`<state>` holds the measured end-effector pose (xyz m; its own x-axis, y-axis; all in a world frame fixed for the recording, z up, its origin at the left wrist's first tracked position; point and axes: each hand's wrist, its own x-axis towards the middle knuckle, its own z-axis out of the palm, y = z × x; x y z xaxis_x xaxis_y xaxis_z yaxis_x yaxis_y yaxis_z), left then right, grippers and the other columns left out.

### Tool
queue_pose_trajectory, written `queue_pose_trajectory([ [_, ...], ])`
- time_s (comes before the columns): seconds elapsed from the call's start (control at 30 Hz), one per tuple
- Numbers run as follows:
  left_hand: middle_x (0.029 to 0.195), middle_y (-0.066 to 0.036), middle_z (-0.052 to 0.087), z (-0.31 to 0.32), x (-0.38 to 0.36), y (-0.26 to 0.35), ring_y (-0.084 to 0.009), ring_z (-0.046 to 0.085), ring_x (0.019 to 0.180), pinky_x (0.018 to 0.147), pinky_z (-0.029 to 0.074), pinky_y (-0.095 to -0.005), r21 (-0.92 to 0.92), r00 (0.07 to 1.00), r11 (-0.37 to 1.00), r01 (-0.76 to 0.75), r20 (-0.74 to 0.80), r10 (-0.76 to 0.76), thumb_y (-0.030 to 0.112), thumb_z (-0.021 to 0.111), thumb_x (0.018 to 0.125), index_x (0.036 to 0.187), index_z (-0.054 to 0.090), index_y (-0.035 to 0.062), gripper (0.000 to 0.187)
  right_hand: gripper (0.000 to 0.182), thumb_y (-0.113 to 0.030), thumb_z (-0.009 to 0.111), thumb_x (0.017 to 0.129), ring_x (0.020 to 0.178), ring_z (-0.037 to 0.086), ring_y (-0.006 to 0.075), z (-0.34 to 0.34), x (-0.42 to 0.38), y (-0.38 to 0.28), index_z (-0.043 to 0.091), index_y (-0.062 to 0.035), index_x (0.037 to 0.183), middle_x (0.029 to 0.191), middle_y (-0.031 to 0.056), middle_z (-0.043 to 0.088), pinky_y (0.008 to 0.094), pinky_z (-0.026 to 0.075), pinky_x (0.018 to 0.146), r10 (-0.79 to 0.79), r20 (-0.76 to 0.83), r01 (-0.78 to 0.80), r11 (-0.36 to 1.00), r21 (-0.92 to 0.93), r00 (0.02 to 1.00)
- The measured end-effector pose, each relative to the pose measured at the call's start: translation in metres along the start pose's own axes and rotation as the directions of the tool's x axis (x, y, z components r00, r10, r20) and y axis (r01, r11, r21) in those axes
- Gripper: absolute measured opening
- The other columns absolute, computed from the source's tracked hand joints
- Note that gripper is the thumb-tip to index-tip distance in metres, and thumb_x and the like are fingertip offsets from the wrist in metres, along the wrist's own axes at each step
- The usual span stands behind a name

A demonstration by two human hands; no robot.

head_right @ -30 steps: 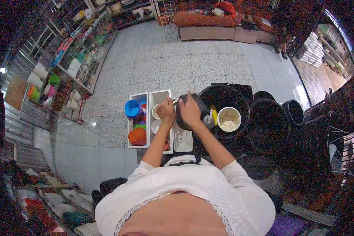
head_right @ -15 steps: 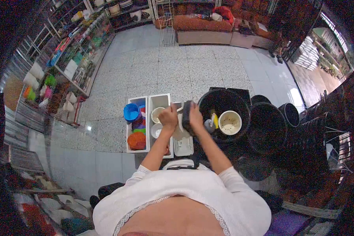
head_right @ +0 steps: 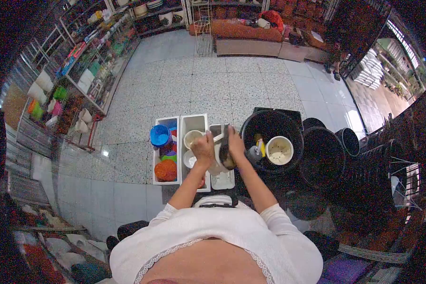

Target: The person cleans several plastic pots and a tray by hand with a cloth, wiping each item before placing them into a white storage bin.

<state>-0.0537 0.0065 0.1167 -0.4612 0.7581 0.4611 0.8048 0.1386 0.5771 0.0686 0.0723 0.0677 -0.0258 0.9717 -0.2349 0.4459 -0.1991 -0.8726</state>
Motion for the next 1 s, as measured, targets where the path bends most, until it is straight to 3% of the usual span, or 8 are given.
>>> queue_pose_trajectory([
  [0.1,0.057,-0.023,0.054,0.028,0.009,-0.027,-0.0385,0.057,0.055,0.052,0.043,-0.0473,0.027,0.989,0.998,0.056,0.132,-0.059,0.036,0.039,0.089,0.062,0.062,0.004,0.048,0.069,-0.05,0.041,0.086,0.121,0.033,0.0406,0.022,-0.078,-0.059,0.03,0.002,0.13,0.131,0.0265,0.035,0.0468,0.026,0.099,-0.215,-0.123,0.168,0.936,-0.31,0.969],
  [0.2,0.055,-0.022,0.054,0.023,0.017,-0.028,-0.0378,0.057,0.055,0.052,0.044,-0.0469,0.014,0.981,0.998,0.065,0.181,-0.066,0.039,0.038,0.09,0.063,0.062,0.005,0.049,0.066,-0.048,0.042,0.087,0.107,0.047,0.0416,0.056,-0.072,-0.03,0.04,0.008,0.121,0.111,0.0274,0.051,0.0419,0.037,0.091,-0.435,-0.343,0.367,0.897,-0.247,0.832],
  [0.3,0.051,-0.02,0.053,-0.013,0.011,0.001,-0.0374,0.055,0.049,0.049,0.042,-0.0469,0.012,0.993,0.998,-0.057,0.108,0.055,0.038,0.041,0.089,0.06,0.062,0.0044,0.049,0.07,-0.054,0.042,0.085,0.106,0.05,0.035,0.014,-0.048,-0.042,0.04,0.0061,0.121,0.113,0.0217,0.053,0.0412,0.037,0.09,-0.056,-0.083,0.061,0.996,0.062,0.995],
  [0.37,0.05,-0.02,0.054,-0.023,0.003,0.014,-0.0357,0.055,0.047,0.047,0.043,-0.0457,-0.005,0.991,0.993,-0.118,0.061,0.118,0.035,0.045,0.087,0.057,0.062,0.0042,0.046,0.071,-0.062,0.047,0.079,0.09,0.057,0.0235,-0.007,-0.022,-0.026,0.055,0.0025,0.108,0.096,0.0111,0.062,0.0353,0.043,0.081,0.034,0.421,-0.368,0.555,0.746,0.906],
  [0.63,0.054,-0.019,0.056,0.041,0.01,-0.015,-0.0355,0.057,0.05,0.048,0.044,-0.0442,0.05,0.995,0.998,-0.034,0.09,0.029,0.034,0.041,0.089,0.057,0.062,0.0033,0.049,0.075,-0.059,0.038,0.084,0.124,0.031,0.0389,0.019,-0.066,-0.025,0.029,-0.0038,0.134,0.134,0.0223,0.034,0.0473,0.028,0.099,-0.22,-0.156,0.178,0.952,-0.248,0.963],
  [0.83,0.055,-0.02,0.055,0.005,0.004,0.022,-0.036,0.056,0.05,0.05,0.042,-0.0462,-0.013,0.983,0.995,-0.099,0.155,0.1,0.033,0.04,0.09,0.057,0.06,0.0038,0.048,0.077,-0.063,0.036,0.083,0.12,0.039,0.0316,0.004,0.027,0.058,0.037,-0.002,0.13,0.128,0.0166,0.044,0.0369,0.033,0.097,0.214,0.135,-0.236,0.956,0.176,0.968],
  [0.87,0.054,-0.02,0.054,-0.004,0.001,0.029,-0.0364,0.055,0.05,0.05,0.042,-0.0464,-0.021,0.982,0.993,-0.114,0.15,0.116,0.033,0.04,0.09,0.057,0.06,0.0034,0.048,0.076,-0.065,0.041,0.08,0.102,0.053,0.0271,-0.016,0.0,0.023,0.049,0.0006,0.118,0.11,0.0162,0.056,0.0332,0.041,0.086,0.11,0.387,-0.383,0.536,0.752,0.915],
  [1.0,0.055,-0.022,0.054,0.005,0.006,0.036,-0.038,0.055,0.051,0.05,0.041,-0.0481,-0.075,0.994,0.997,-0.019,0.102,0.027,0.032,0.041,0.088,0.058,0.06,0.0023,0.047,0.07,-0.057,0.04,0.085,0.084,0.059,0.0345,-0.032,0.024,0.043,0.041,0.0004,0.124,0.099,0.0211,0.06,0.0371,0.045,0.08,-0.053,0.102,0.029,0.974,0.225,0.993],
])
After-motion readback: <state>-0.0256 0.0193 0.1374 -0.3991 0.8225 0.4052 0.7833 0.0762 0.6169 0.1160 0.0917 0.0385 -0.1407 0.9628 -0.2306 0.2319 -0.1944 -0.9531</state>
